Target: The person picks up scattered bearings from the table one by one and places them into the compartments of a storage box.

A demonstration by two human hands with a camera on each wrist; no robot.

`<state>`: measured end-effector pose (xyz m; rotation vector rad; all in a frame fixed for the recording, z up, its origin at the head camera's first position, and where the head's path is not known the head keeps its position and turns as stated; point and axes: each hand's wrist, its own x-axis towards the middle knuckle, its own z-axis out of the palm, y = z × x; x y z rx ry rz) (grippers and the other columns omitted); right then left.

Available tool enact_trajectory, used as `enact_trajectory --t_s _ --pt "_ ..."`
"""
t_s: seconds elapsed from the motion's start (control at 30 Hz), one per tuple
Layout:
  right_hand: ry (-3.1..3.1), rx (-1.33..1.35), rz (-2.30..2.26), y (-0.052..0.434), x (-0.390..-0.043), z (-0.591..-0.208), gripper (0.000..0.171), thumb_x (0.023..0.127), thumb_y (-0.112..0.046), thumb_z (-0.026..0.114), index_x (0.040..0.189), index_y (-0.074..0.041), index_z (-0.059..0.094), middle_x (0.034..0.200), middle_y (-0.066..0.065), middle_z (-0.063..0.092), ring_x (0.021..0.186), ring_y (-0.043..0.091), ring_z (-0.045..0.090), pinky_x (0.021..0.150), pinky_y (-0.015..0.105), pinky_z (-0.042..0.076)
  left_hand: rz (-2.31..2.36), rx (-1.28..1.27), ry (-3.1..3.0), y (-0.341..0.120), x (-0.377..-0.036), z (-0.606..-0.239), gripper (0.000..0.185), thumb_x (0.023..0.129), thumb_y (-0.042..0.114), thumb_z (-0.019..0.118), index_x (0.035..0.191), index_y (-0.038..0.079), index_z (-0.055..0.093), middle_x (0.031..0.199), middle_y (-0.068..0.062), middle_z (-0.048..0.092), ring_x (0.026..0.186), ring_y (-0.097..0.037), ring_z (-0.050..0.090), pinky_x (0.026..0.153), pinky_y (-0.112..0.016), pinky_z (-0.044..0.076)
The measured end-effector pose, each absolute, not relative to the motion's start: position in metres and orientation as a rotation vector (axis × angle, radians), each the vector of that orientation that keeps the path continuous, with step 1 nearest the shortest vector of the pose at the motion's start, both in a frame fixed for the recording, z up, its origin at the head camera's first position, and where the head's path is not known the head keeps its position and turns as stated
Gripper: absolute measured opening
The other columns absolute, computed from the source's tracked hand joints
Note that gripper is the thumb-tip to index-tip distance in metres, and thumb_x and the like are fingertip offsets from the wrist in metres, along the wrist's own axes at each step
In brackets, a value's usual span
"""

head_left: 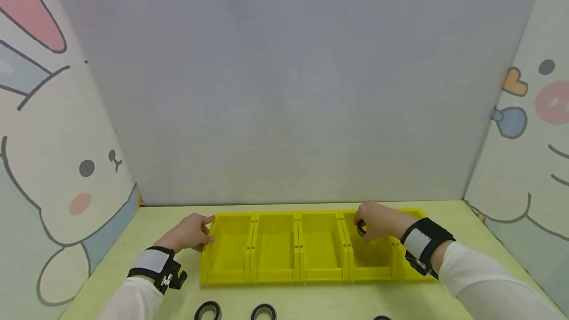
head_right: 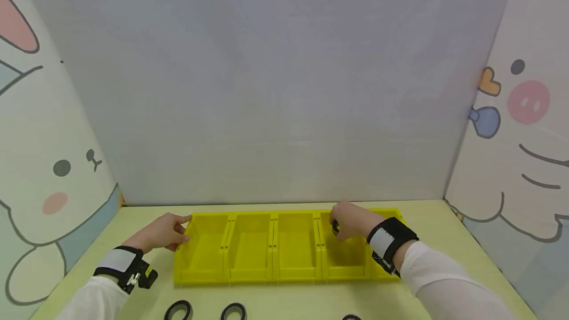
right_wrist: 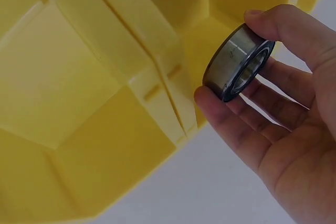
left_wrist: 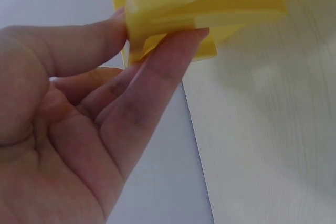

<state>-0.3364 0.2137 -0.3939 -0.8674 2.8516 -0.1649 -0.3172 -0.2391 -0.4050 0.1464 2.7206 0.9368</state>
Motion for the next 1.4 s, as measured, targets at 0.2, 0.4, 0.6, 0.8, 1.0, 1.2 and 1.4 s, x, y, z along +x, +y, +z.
enact_trajectory --t_s 0.2,0.4,0.6,0.8,1.0,1.2,1.4 --pt "2.841 -0.911 -0.190 0.217 -0.334 -0.400 0.016 0.072 -0.007 0.078 0.084 -0.006 0.067 0.076 0.001 0.060 0.064 0.014 0.047 0.059 0.027 0.046 0.988 0.161 2.713 -0.241 -0.319 -0.409 0.065 0.084 0.000 0.066 0.141 -0.009 0.034 0.086 -0.011 0.058 0.062 -0.016 0.060 0.062 -0.032 0.058" --pt "2.885 -0.867 -0.209 0.234 -0.324 -0.370 0.028 0.074 -0.013 0.077 0.099 -0.004 0.069 0.092 0.006 0.064 0.069 0.014 0.049 0.060 0.026 0.046 0.998 0.189 2.712 -0.241 -0.320 -0.406 0.065 0.084 0.000 0.067 0.140 -0.010 0.034 0.088 -0.012 0.059 0.061 -0.016 0.061 0.062 -0.033 0.058" --pt "2.899 -0.776 -0.152 0.259 -0.323 -0.361 0.022 0.072 -0.011 0.078 0.091 -0.004 0.068 0.080 0.003 0.059 0.066 0.014 0.048 0.058 0.025 0.045 0.983 0.176 2.719 -0.243 -0.318 -0.406 0.066 0.084 0.000 0.067 0.140 -0.010 0.035 0.086 -0.011 0.058 0.060 -0.015 0.059 0.062 -0.032 0.058" --pt "2.863 -0.667 -0.134 0.283 -0.327 -0.384 0.023 0.071 -0.009 0.079 0.087 -0.004 0.063 0.073 0.001 0.052 0.063 0.015 0.045 0.056 0.026 0.041 0.984 0.176 2.718 -0.243 -0.318 -0.404 0.065 0.084 0.000 0.066 0.140 -0.010 0.034 0.088 -0.012 0.059 0.062 -0.016 0.060 0.062 -0.032 0.058" --pt "2.849 -0.643 -0.206 0.294 -0.332 -0.407 0.024 0.071 -0.006 0.077 0.091 -0.001 0.065 0.078 0.003 0.057 0.065 0.015 0.048 0.057 0.027 0.046 0.992 0.166 2.703 -0.242 -0.319 -0.405 0.064 0.085 -0.001 0.065 0.141 -0.009 0.034 0.087 -0.012 0.058 0.062 -0.016 0.059 0.062 -0.032 0.058" --pt "2.865 -0.655 -0.244 0.295 -0.332 -0.427 0.013 0.075 0.000 0.073 0.082 -0.009 0.065 0.072 -0.001 0.056 0.063 0.014 0.046 0.059 0.027 0.043 0.990 0.164 2.708 -0.242 -0.320 -0.406 0.065 0.085 0.000 0.065 0.141 -0.009 0.034 0.088 -0.012 0.059 0.063 -0.016 0.060 0.063 -0.032 0.058" --pt "2.891 -0.715 -0.276 0.300 -0.329 -0.444 0.020 0.077 0.002 0.070 0.070 -0.012 0.058 0.062 -0.005 0.045 0.057 0.011 0.041 0.053 0.024 0.036 0.958 0.160 2.713 -0.241 -0.318 -0.405 0.065 0.085 0.001 0.066 0.141 -0.009 0.033 0.087 -0.011 0.058 0.063 -0.016 0.059 0.063 -0.032 0.058"
